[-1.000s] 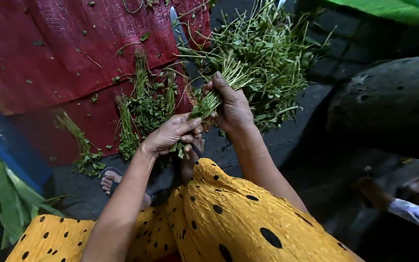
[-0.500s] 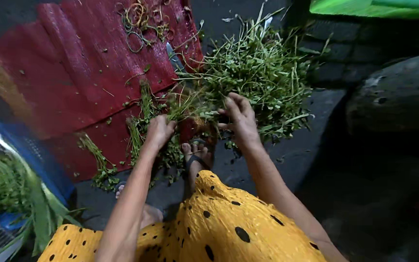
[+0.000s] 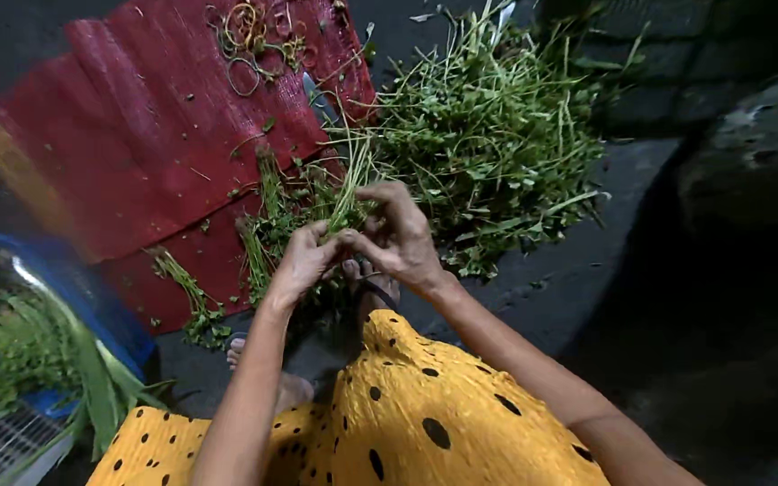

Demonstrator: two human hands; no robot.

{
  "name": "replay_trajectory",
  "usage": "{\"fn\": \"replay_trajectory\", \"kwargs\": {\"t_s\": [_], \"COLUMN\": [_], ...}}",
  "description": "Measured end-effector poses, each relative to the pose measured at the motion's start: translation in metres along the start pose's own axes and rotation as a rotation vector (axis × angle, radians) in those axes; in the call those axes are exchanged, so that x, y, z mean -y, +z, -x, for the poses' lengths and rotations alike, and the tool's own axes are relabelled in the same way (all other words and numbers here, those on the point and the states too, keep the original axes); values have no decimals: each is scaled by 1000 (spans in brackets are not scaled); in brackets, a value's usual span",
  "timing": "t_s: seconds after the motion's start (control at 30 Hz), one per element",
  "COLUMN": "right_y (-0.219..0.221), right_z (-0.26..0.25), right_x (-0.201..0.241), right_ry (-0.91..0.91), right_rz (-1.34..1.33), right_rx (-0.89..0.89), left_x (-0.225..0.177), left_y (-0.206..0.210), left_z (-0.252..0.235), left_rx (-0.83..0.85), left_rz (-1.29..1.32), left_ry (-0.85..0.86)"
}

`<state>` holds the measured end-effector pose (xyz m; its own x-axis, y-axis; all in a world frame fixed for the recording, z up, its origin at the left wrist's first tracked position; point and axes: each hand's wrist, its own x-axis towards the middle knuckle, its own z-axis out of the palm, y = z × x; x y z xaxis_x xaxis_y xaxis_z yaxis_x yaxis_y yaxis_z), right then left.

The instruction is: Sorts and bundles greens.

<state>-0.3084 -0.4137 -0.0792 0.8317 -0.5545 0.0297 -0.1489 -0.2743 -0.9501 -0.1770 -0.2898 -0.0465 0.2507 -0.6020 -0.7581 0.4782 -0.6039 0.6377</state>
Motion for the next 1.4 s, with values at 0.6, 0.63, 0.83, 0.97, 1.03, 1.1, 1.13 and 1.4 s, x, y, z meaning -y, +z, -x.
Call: {"fn": "replay_trajectory", "kwargs": {"t_s": [0.6,0.63,0.83,0.97,1.03,1.1,1.13,1.4], "right_y": [-113,-115,-60,14,35,39,38,-51], "right_z": [-6,1,24,22,13,-3,-11,-49], "right_x": [-34,-31,7,14,19,20,18,-26], "right_ry": [250,242,636,843,817,843,878,813], "right_rz": [343,472,104,-874,-1058,-1141,-1155,-897], "right_rx": [-524,-537,-183,381,494,436,355,-222], "left_x": [20,20,9,-1,3,8,8,6], "left_y": [-24,-27,-32,-11,-1,3,2,-40], "left_z": [10,12,18,26,34,39,42,66], "left_rx": [-59,-68,-48,48,90,132,142,202], "left_rz": [-54,-65,19,-94,-189,-282,-317,-286], "left_ry": [-93,-115,-118,-55,-18,-10,-8,35]}}
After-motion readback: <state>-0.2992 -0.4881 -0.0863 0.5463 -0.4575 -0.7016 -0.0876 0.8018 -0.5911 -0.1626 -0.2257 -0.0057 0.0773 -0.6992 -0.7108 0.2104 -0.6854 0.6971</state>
